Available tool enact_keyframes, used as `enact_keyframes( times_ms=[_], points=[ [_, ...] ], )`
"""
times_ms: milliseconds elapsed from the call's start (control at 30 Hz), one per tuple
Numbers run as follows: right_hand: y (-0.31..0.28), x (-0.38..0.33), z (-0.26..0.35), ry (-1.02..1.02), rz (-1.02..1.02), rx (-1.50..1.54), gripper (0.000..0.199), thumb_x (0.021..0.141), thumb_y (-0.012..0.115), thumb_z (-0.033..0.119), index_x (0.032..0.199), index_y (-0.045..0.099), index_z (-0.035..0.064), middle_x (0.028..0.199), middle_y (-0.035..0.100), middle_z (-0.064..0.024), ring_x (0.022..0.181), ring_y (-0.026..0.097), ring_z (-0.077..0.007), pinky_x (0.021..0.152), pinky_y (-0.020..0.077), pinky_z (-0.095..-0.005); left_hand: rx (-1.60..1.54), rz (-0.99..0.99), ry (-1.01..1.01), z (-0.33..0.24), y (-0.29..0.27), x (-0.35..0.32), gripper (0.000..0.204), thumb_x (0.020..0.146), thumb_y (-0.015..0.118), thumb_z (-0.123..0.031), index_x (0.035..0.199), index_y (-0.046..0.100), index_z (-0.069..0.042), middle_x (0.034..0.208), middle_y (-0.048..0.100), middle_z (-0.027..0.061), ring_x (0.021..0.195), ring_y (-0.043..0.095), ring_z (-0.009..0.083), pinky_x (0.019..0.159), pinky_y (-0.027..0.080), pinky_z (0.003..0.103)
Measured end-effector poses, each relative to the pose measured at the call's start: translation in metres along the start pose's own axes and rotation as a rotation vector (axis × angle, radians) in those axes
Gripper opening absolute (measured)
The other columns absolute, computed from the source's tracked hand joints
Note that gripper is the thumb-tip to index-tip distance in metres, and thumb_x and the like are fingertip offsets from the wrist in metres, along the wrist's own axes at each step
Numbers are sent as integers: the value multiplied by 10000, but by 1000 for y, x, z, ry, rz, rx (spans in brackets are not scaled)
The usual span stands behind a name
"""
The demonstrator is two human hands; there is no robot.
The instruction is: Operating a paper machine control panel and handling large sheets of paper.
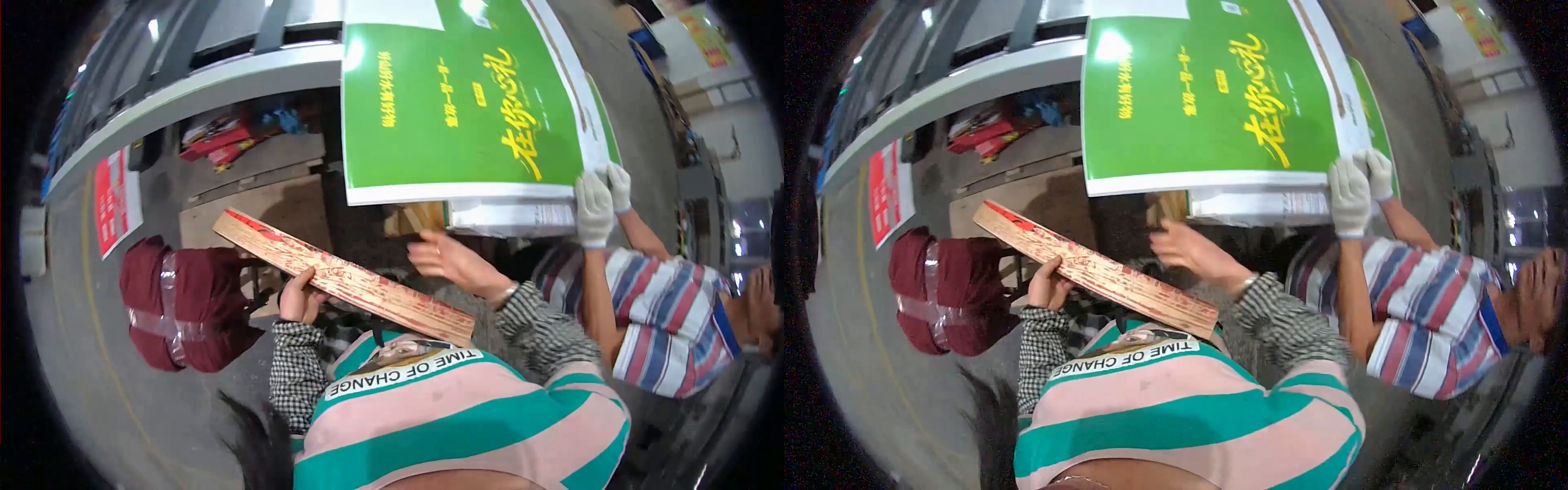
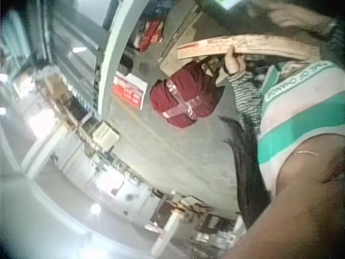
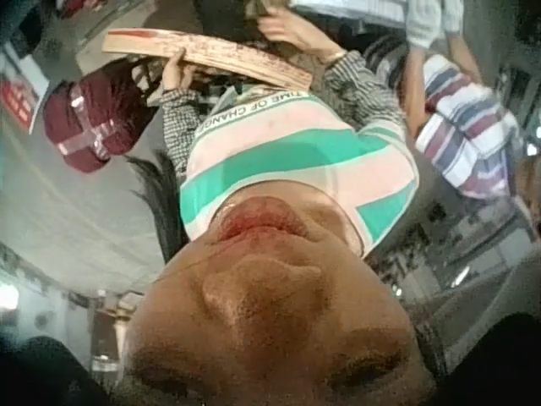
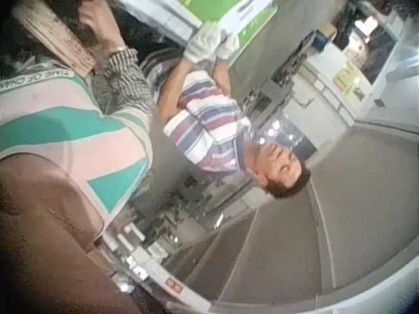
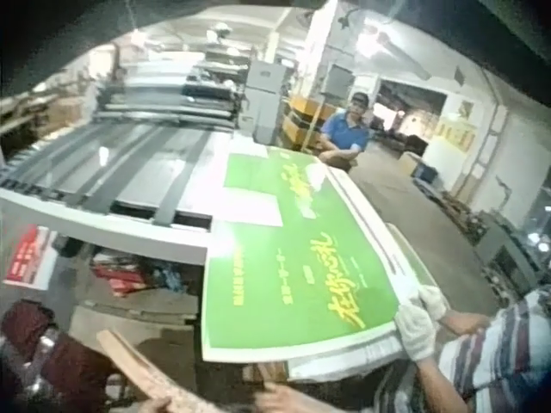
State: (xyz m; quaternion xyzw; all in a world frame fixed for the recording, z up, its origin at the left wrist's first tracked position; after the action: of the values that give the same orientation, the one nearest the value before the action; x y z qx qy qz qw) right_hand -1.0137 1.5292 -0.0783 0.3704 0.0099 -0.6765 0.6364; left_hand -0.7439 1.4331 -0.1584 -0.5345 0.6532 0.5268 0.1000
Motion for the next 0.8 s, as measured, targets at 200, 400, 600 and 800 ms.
enact_keyframes(
  times_ms=[200,400,600,800],
  points=[
    [49,44,78,-397,-92,602,392,913,410,317,1188,418,39,1129,536,-133,1003,542,-280,858,450,-427,-43,-71,330,-57,0,-58,339,852,465,-150,1163,455,-15,1081,565,129,961,569,261,793,482,416],
    [60,11,212,-494,93,289,462,907,354,337,1145,425,-53,937,597,-213,865,593,-275,738,487,-366,-221,226,371,-50,95,-34,278,877,462,-165,1118,498,-32,1073,572,83,982,541,215,866,430,369],
    [50,11,221,-477,50,383,459,890,369,310,1125,427,-81,948,591,-218,834,595,-265,703,487,-341,-395,482,235,21,253,21,316,913,425,-233,1168,457,-49,1041,571,71,948,548,168,821,453,287],
    [58,18,178,-412,-17,314,469,879,376,297,1119,415,-103,945,579,-237,808,587,-272,697,483,-340,441,658,408,92,293,153,345,898,449,-330,966,523,0,785,599,87,605,591,164,541,522,253]
  ],
)
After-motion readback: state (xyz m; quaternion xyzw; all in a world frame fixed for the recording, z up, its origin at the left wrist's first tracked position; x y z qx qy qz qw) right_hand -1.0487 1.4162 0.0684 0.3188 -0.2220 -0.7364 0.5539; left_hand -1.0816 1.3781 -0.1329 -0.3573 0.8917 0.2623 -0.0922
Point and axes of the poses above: each hand's wrist, its own x-axis towards the middle knuckle, its own y-axis out of the palm, z = x × y, the point moved 4 cm from there along x, towards the middle knuckle
